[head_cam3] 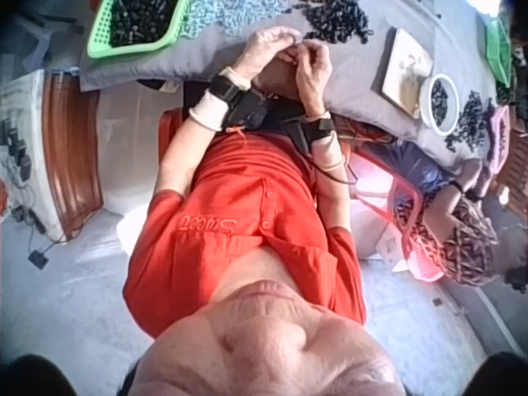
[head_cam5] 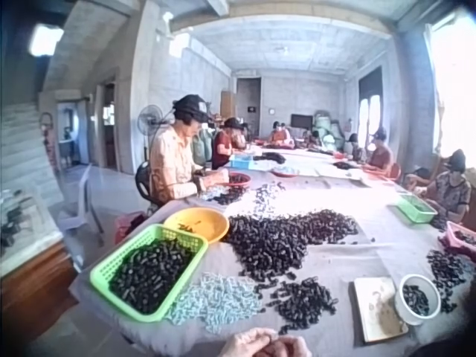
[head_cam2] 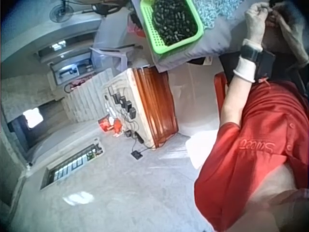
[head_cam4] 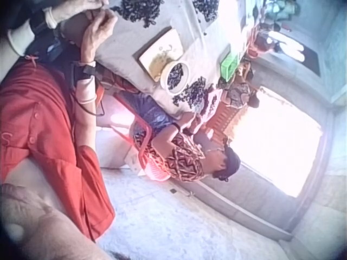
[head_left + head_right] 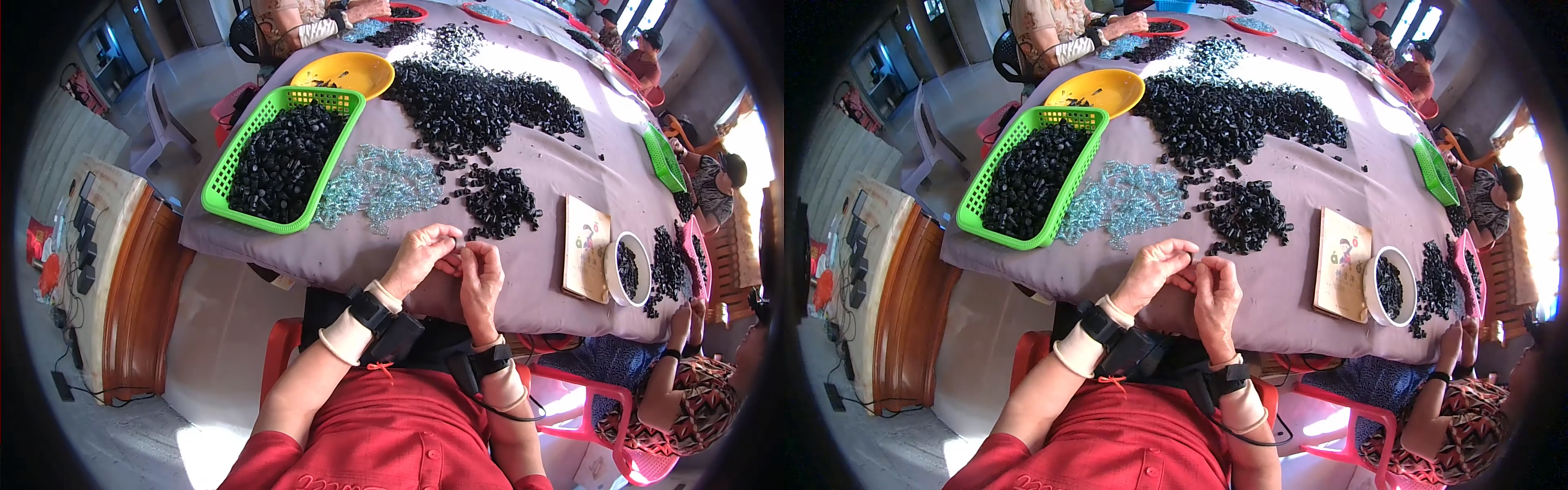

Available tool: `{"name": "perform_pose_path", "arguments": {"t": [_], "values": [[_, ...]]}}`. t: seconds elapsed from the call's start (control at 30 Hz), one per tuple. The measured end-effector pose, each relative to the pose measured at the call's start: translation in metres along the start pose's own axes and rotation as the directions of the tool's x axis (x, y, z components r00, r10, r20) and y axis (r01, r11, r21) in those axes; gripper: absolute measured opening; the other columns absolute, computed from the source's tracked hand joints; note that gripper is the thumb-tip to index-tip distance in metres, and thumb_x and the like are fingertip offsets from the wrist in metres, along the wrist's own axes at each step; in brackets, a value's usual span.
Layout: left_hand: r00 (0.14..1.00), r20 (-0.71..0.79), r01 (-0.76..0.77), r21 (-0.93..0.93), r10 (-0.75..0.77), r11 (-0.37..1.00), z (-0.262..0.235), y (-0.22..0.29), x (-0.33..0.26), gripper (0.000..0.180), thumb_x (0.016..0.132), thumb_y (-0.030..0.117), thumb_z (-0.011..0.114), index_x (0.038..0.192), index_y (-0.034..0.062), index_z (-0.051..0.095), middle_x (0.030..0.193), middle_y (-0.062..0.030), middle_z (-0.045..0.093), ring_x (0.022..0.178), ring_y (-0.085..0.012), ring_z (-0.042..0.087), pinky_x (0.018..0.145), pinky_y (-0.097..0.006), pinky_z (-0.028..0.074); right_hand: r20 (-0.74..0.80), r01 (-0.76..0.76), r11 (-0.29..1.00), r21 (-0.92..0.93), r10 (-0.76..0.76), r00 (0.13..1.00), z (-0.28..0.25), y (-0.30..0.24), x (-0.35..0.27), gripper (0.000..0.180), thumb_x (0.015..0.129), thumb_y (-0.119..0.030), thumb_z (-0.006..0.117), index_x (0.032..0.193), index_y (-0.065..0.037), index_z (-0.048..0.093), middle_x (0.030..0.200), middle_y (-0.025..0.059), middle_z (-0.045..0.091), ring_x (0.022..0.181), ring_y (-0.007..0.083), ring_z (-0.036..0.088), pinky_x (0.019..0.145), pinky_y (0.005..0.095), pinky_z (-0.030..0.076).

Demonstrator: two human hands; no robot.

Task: Sorting small black shoe or apparel components by inspection.

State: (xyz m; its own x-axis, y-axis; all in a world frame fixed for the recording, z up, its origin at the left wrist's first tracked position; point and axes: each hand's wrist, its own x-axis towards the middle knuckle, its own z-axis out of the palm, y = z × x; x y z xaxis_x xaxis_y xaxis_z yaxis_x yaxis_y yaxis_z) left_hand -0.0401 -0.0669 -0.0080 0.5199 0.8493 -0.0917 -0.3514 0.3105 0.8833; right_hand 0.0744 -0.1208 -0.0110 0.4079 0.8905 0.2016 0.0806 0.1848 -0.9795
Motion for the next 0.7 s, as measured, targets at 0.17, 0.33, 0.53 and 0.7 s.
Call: {"name": "perform_pose_path", "arguments": {"t": [0.17, 0.33, 0.53, 0.7], "values": [[0.989, -0.144, 0.0, -0.13, -0.019, 0.992, 0.002, -0.001, 0.003, 0.016, 0.089, 0.012, 0.05, 0.101, 0.0025, 0.052, 0.086, -0.0061, 0.061, 0.073, -0.0135, 0.061, 0.064, -0.026, 0.054, 0.046, 0.05, 0.996, -0.07, -0.047, 0.998, 0.0, 0.001, -0.002, 0.004, 0.083, -0.002, 0.056, 0.087, -0.003, 0.055, 0.071, 0.002, 0.056, 0.056, 0.0055, 0.048, 0.051, 0.0203, 0.042], [0.988, -0.153, -0.007, -0.005, 0.007, 1.0, 0.0, -0.004, 0.002, 0.015, 0.088, 0.016, 0.054, 0.097, 0.0039, 0.056, 0.079, -0.0016, 0.059, 0.067, -0.0079, 0.058, 0.057, -0.019, 0.049, 0.063, 0.033, 0.993, -0.114, -0.026, 0.998, 0.001, -0.005, 0.0, 0.006, 0.081, 0.0, 0.056, 0.086, -0.003, 0.054, 0.071, 0.0015, 0.055, 0.061, 0.0068, 0.049, 0.054, 0.0219, 0.042], [0.992, -0.123, -0.028, 0.006, 0.029, 1.0, -0.005, -0.004, 0.004, 0.015, 0.087, 0.019, 0.056, 0.092, 0.0052, 0.059, 0.074, 0.0016, 0.058, 0.057, -0.0032, 0.051, 0.048, -0.016, 0.04, 0.096, 0.14, 0.98, -0.143, -0.127, 0.987, 0.003, 0.005, 0.005, 0.008, 0.079, 0.001, 0.059, 0.084, -0.003, 0.055, 0.072, 0.0012, 0.056, 0.062, 0.0071, 0.05, 0.055, 0.0222, 0.041], [0.995, -0.1, 0.008, -0.042, -0.012, 0.999, -0.009, 0.0, 0.003, 0.015, 0.087, 0.019, 0.057, 0.092, 0.0053, 0.059, 0.073, 0.0016, 0.057, 0.057, -0.0037, 0.051, 0.048, -0.016, 0.039, 0.064, 0.027, 0.992, -0.124, -0.02, 0.998, 0.007, 0.001, 0.009, 0.01, 0.076, -0.001, 0.063, 0.083, -0.004, 0.055, 0.071, -0.0001, 0.056, 0.061, 0.0059, 0.049, 0.054, 0.0214, 0.041]]}}
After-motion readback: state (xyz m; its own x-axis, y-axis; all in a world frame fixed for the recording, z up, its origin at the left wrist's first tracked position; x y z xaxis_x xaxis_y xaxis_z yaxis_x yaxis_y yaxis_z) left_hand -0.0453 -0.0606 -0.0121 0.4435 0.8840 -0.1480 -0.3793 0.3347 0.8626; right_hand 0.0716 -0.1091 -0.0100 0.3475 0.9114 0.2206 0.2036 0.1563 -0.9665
